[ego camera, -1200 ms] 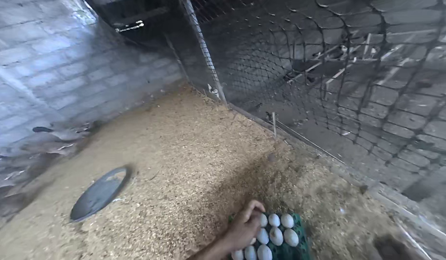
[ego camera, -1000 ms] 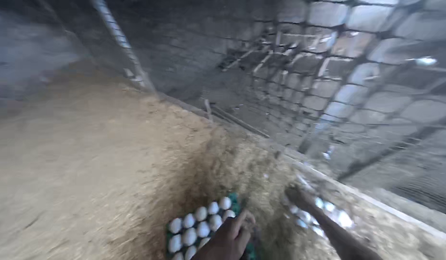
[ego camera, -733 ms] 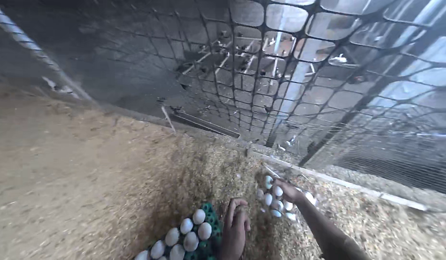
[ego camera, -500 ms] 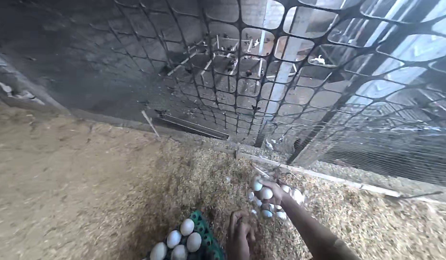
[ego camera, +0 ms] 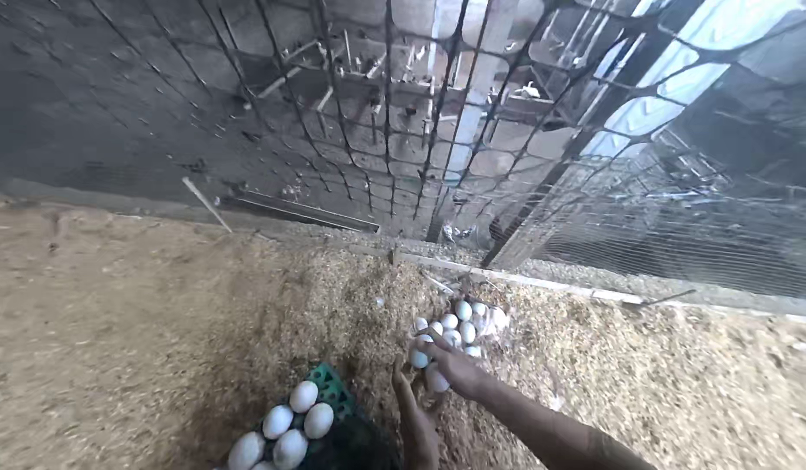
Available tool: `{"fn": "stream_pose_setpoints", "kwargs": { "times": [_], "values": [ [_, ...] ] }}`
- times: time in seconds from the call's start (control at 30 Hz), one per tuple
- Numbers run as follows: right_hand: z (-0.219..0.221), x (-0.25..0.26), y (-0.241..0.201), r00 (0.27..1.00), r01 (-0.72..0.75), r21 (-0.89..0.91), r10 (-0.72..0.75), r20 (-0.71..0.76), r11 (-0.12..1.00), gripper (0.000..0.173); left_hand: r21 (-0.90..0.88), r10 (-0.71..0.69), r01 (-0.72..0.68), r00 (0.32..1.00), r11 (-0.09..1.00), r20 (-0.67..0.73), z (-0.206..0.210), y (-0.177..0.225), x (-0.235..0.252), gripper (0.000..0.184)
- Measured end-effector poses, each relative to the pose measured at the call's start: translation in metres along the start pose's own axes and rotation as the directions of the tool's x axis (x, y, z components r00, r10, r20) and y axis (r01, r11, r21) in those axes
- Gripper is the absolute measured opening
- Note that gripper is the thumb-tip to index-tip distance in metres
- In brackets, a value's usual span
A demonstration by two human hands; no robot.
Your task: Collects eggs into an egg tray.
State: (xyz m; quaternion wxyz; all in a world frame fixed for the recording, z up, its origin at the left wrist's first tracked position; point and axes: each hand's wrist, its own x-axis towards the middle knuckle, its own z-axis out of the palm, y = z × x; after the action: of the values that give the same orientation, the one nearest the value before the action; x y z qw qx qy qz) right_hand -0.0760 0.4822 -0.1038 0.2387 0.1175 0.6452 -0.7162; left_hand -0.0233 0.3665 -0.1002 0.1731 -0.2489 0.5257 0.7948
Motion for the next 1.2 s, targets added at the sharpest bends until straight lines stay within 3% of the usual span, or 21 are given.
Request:
{"fn": "stream_pose_setpoints", "kwargs": {
  "times": [0.1, 0.17, 0.3, 0.43, 0.53, 0.6, 0.67, 0.73, 0.8, 0.93, 1.07, 1.2],
  "values": [
    [0.022, -0.015, 0.022, 0.986, 0.149, -0.192, -0.159, -0.039, 0.97, 0.049, 0.005, 0.093, -0.093, 0.991, 0.996, -0.093, 0.005, -0.01, 0.009, 0.064],
    [0.028, -0.029, 0.03, 0.966, 0.248, -0.38, -0.255, 0.033, 0.891, 0.05, -0.013, 0.167, -0.172, 0.971, 0.985, -0.172, 0.004, -0.02, 0.013, 0.061],
    [0.027, -0.036, 0.036, 0.944, 0.328, -0.655, -0.271, 0.19, 0.68, 0.052, -0.066, 0.202, -0.218, 0.961, 0.974, -0.191, -0.009, -0.04, 0.017, 0.055],
    [0.033, -0.049, 0.017, 0.876, 0.462, -0.63, -0.43, 0.217, 0.624, 0.036, -0.069, 0.267, -0.272, 0.96, 0.96, -0.083, -0.012, -0.049, 0.011, 0.052],
    [0.029, -0.04, 0.017, 0.767, 0.571, -0.598, -0.624, 0.146, 0.562, 0.025, -0.168, 0.153, -0.166, 0.984, 0.972, -0.087, -0.011, -0.041, 0.018, 0.054],
    [0.01, -0.032, 0.008, 0.802, 0.471, -0.608, -0.597, -0.007, 0.64, 0.022, -0.246, -0.007, -0.033, 0.987, 0.969, -0.16, -0.007, -0.033, 0.02, 0.049],
    [-0.029, -0.011, 0.006, 0.885, 0.221, -0.681, -0.436, -0.16, 0.698, 0.027, -0.314, -0.146, 0.082, 0.972, 0.946, -0.183, -0.008, -0.025, 0.017, 0.041],
    [-0.076, 0.022, 0.021, 0.924, 0.017, -0.792, -0.312, -0.221, 0.61, 0.033, -0.319, -0.142, 0.093, 0.981, 0.943, -0.136, -0.009, -0.022, 0.012, 0.036],
    [-0.111, 0.055, 0.031, 0.962, -0.084, -0.876, -0.191, -0.196, 0.475, 0.038, -0.299, -0.141, 0.111, 0.987, 0.948, -0.082, -0.008, -0.018, 0.009, 0.04],
    [-0.128, 0.093, 0.036, 0.974, -0.225, -0.957, 0.021, -0.225, 0.185, 0.051, -0.252, -0.172, 0.149, 0.983, 0.956, -0.068, -0.01, -0.017, 0.006, 0.06],
    [-0.128, 0.099, 0.022, 0.934, -0.346, -0.93, 0.135, -0.33, 0.125, 0.062, -0.231, -0.106, 0.095, 0.994, 0.968, -0.036, -0.009, -0.016, 0.004, 0.058],
    [-0.131, 0.095, 0.022, 0.923, -0.372, -0.921, 0.156, -0.353, 0.114, 0.068, -0.213, 0.04, -0.014, 0.992, 0.977, 0.118, -0.014, -0.019, 0.002, 0.054]
  ]
}}
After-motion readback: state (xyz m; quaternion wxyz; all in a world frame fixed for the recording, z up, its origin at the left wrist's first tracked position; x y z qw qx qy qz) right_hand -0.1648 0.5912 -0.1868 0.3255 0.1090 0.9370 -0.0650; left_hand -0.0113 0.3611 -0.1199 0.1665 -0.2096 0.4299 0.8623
